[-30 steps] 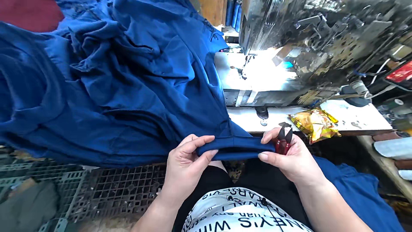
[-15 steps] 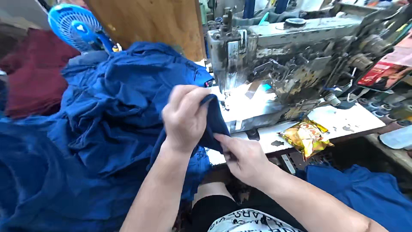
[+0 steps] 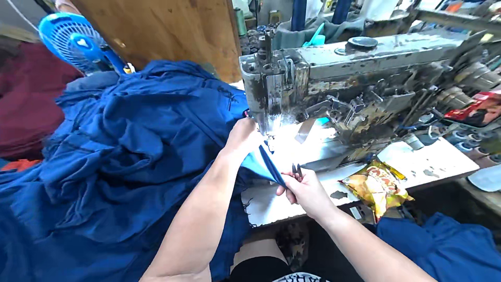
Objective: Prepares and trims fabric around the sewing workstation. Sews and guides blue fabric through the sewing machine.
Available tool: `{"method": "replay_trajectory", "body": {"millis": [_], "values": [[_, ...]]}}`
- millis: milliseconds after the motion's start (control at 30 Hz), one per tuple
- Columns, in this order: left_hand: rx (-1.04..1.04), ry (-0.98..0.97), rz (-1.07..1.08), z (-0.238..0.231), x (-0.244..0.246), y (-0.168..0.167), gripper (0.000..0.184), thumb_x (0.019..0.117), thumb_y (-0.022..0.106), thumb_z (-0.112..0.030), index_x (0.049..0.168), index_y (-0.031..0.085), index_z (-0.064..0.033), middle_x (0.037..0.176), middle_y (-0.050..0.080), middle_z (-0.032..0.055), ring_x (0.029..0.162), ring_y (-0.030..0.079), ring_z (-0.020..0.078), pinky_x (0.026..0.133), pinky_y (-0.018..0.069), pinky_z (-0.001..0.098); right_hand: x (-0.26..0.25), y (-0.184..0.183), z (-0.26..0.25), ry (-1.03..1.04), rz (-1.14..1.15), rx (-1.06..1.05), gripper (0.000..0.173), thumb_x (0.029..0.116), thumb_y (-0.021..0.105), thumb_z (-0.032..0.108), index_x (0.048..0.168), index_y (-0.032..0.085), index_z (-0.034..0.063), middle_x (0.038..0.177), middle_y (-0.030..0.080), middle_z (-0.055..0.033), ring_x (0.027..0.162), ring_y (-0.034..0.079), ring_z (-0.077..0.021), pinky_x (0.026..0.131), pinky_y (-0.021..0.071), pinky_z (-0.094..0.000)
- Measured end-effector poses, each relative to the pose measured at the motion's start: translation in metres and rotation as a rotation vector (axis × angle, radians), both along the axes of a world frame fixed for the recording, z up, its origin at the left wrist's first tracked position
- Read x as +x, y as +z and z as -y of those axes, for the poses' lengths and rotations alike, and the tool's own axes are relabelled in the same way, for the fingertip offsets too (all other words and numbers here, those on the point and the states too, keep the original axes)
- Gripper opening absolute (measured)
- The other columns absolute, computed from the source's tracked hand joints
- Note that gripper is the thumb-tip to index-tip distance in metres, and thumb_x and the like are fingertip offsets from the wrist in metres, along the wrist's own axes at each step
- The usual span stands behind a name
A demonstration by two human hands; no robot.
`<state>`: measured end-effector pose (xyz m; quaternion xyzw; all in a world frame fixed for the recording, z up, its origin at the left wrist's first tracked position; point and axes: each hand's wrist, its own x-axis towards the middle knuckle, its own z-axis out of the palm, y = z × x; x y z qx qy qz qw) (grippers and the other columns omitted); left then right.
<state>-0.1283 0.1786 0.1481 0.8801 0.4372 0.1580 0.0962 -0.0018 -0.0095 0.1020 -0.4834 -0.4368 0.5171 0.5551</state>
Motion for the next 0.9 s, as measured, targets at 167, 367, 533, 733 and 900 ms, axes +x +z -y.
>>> {"method": "replay_trajectory", "body": {"millis": [167,367,533,733,900], "values": [[-0.031,-0.058,0.008,-0.001,-0.003,-0.003,0.020,0.0905,0.074,-0.023,0.097,0.074,-0.0040,0.097,0.073,0.0160,0.099,0.070,0.0340,0.087,0.0530,0.0597,-0.008,-0.008,0.010,-0.006,-0.002,0.015,0.027,0.1045,0.047,0.005,0.119,0.068,-0.0039,0.075,0.073,-0.0024,0.046,0.052,-0.0015,0.044,0.0442,-0.0175],[-0.112,0.036,0.009,0.011,-0.010,0.028,0.013,0.0937,0.071,-0.018,0.094,0.072,-0.0045,0.094,0.071,0.0158,0.094,0.068,0.0330,0.083,0.0519,0.0590,-0.012,-0.007,-0.011,-0.054,-0.017,0.038,0.023,0.1038,0.049,0.004,0.114,0.068,-0.0045,0.078,0.075,-0.0043,0.049,0.058,-0.0033,0.046,0.0484,-0.0187],[0.087,0.156,0.164,0.104,-0.027,0.037,0.010,0.0954,0.068,-0.015,0.094,0.069,-0.0047,0.091,0.068,0.0109,0.080,0.067,0.0244,0.071,0.0579,0.0468,-0.013,-0.008,-0.017,-0.078,-0.004,0.030,0.021,0.1031,0.051,0.004,0.111,0.068,-0.0047,0.079,0.076,-0.0041,0.049,0.060,-0.0037,0.046,0.0495,-0.0190],[0.000,0.208,0.400,0.094,-0.029,-0.012,0.015,0.0870,0.080,-0.019,0.091,0.069,-0.0083,0.079,0.067,0.0047,0.071,0.066,0.0188,0.066,0.0564,0.0442,-0.013,-0.008,-0.019,-0.087,-0.065,0.020,0.017,0.1057,0.051,0.008,0.104,0.065,-0.0015,0.082,0.075,-0.0071,0.047,0.060,-0.0064,0.043,0.0497,-0.0194],[-0.760,0.056,1.542,0.110,-0.030,0.023,0.017,0.0995,0.058,-0.001,0.088,0.062,-0.0127,0.084,0.071,0.0025,0.075,0.070,0.0119,0.075,0.0623,0.0313,-0.003,0.012,-0.022,-0.006,0.153,0.107,0.022,0.1066,0.054,0.019,0.100,0.066,0.0026,0.076,0.071,0.0011,0.049,0.051,0.0019,0.047,0.0424,-0.0152]]}}
